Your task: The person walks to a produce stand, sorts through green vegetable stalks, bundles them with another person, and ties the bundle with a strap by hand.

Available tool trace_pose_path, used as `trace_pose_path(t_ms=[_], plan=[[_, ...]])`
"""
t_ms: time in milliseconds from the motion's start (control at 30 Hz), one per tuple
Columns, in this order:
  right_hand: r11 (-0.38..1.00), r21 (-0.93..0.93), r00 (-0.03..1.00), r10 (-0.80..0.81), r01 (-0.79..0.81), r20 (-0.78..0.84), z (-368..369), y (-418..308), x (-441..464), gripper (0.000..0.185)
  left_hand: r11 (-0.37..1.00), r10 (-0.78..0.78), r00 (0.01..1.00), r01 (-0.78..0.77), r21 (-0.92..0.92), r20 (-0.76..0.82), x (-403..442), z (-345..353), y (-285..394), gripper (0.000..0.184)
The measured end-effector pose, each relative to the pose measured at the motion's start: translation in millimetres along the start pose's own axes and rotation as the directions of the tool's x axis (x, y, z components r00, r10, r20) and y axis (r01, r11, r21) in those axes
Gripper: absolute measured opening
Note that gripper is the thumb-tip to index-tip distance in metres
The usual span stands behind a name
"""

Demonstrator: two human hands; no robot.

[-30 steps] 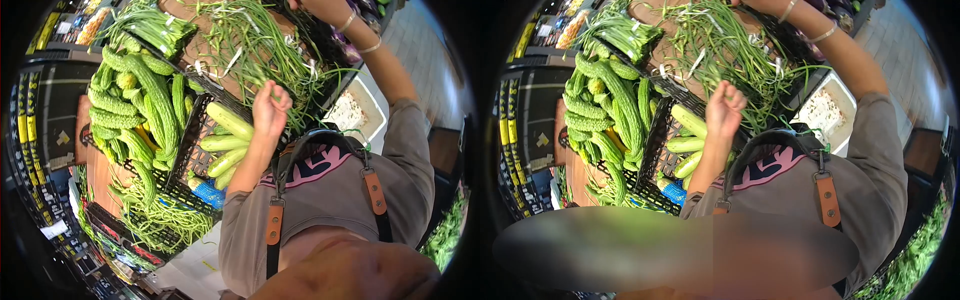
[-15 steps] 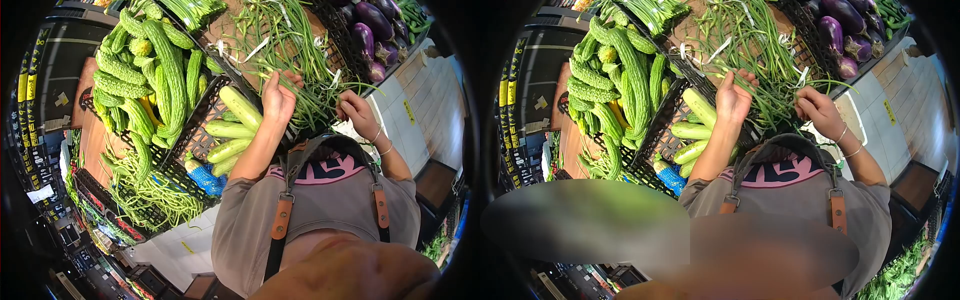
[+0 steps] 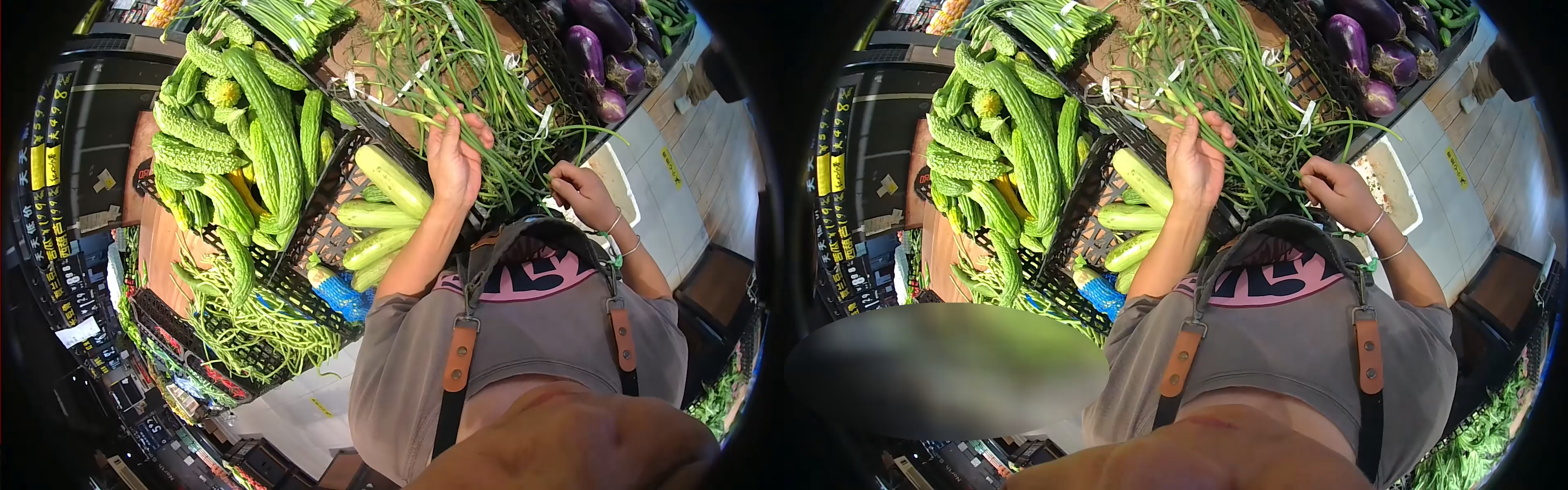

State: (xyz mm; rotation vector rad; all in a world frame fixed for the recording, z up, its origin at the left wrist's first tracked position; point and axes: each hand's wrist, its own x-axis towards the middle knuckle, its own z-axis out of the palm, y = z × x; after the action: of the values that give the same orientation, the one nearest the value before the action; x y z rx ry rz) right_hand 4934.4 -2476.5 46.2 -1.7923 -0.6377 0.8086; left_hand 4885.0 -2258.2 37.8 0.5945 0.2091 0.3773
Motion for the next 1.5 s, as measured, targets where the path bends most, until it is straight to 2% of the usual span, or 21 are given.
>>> trace_pose_path(t_ms=[67, 167, 200, 233, 333, 400, 467, 567, 667, 700, 767, 800, 867, 933, 1000, 1033, 1100, 1200, 1267, 1433, 1500], plan=[[1.0, 0.009, 1.0, -0.004, 0.005, -0.006, -1, -3, 2, 0.017, 1.0, -0.01, 1.0, 0.01, 0.008, -0.013, -1, -1, -1, 0.017], [0.993, -0.116, 0.998, -0.018, 0.026, 0.067, -7, -4, 10, 0.02, 0.998, -0.061, 0.998, 0.061, 0.006, -0.02, -2, -2, -2, 0.014], [0.911, -0.371, 0.974, -0.218, 0.183, -0.054, -7, 1, 16, 0.022, 0.998, -0.067, 0.998, 0.067, 0.005, -0.019, -3, -1, -4, 0.014], [0.741, -0.614, 0.896, -0.428, 0.273, -0.118, -9, 4, 21, 0.026, 0.995, -0.082, 0.997, 0.082, 0.051, 0.008, -5, 1, -6, 0.014], [0.918, -0.386, 0.969, -0.173, 0.094, -0.178, -15, -36, 39, 0.033, 0.985, -0.117, 0.992, 0.11, 0.132, 0.051, -9, 10, -18, 0.014], [0.867, -0.403, 0.909, -0.383, 0.294, -0.162, -11, -34, 59, 0.033, 0.969, -0.112, 0.987, 0.083, 0.232, 0.114, -11, 12, -26, 0.018], [0.86, -0.37, 0.889, -0.431, 0.352, -0.157, -3, -44, 68, 0.029, 0.959, -0.112, 0.983, 0.068, 0.276, 0.144, -11, 10, -30, 0.019], [0.962, -0.014, 0.959, -0.272, 0.272, -0.082, 9, -49, 79, 0.025, 0.914, -0.105, 0.974, 0.015, 0.404, 0.202, -14, 7, -28, 0.021], [0.987, 0.069, 0.989, -0.142, 0.144, -0.03, 13, -56, 83, 0.028, 0.887, -0.069, 0.982, -0.02, 0.462, 0.175, -13, 8, -23, 0.025], [0.987, 0.071, 0.99, -0.14, 0.142, -0.03, 14, -57, 85, 0.028, 0.875, -0.043, 0.986, -0.04, 0.482, 0.161, -13, 8, -23, 0.026], [0.962, -0.198, 0.969, -0.214, 0.187, -0.121, 13, -57, 87, 0.031, 0.864, -0.018, 0.989, -0.059, 0.5, 0.148, -11, 9, -24, 0.027], [0.962, -0.199, 0.969, -0.213, 0.186, -0.122, 14, -56, 89, 0.031, 0.874, -0.025, 0.992, -0.041, 0.484, 0.128, -10, 10, -25, 0.028], [0.961, -0.213, 0.931, -0.234, 0.178, -0.28, 14, -54, 92, 0.039, 0.884, -0.034, 0.994, -0.02, 0.468, 0.107, -9, 11, -28, 0.029], [0.961, -0.206, 0.943, -0.232, 0.184, -0.237, 8, -52, 94, 0.037, 0.901, -0.038, 0.989, -0.027, 0.434, 0.14, -9, 10, -30, 0.027], [0.997, 0.052, 0.998, -0.058, 0.058, 0.003, 2, -46, 97, 0.036, 0.885, -0.067, 0.987, -0.009, 0.466, 0.146, -9, 9, -27, 0.026], [0.997, 0.056, 0.998, -0.055, 0.055, -0.001, 2, -44, 99, 0.036, 0.868, -0.093, 0.984, 0.006, 0.497, 0.151, -9, 9, -25, 0.025], [0.855, 0.506, 0.991, -0.133, 0.112, 0.005, 4, -40, 100, 0.04, 0.881, -0.12, 0.981, 0.033, 0.473, 0.154, -7, 7, -25, 0.023], [0.846, 0.523, 0.991, -0.131, 0.099, 0.024, 3, -40, 101, 0.042, 0.893, -0.183, 0.971, 0.098, 0.44, 0.156, -5, 6, -22, 0.021], [0.872, 0.481, 0.993, -0.118, 0.089, 0.03, 2, -39, 101, 0.042, 0.886, -0.327, 0.93, 0.24, 0.397, 0.167, -5, 4, -21, 0.023], [0.911, 0.403, 0.995, -0.097, 0.084, 0.012, 1, -46, 103, 0.038, 0.847, -0.434, 0.872, 0.309, 0.433, 0.226, -8, 8, -20, 0.029], [0.942, 0.327, 0.991, -0.109, 0.08, 0.071, -2, -47, 101, 0.034, 0.823, -0.481, 0.841, 0.335, 0.458, 0.249, -8, 9, -17, 0.034]])
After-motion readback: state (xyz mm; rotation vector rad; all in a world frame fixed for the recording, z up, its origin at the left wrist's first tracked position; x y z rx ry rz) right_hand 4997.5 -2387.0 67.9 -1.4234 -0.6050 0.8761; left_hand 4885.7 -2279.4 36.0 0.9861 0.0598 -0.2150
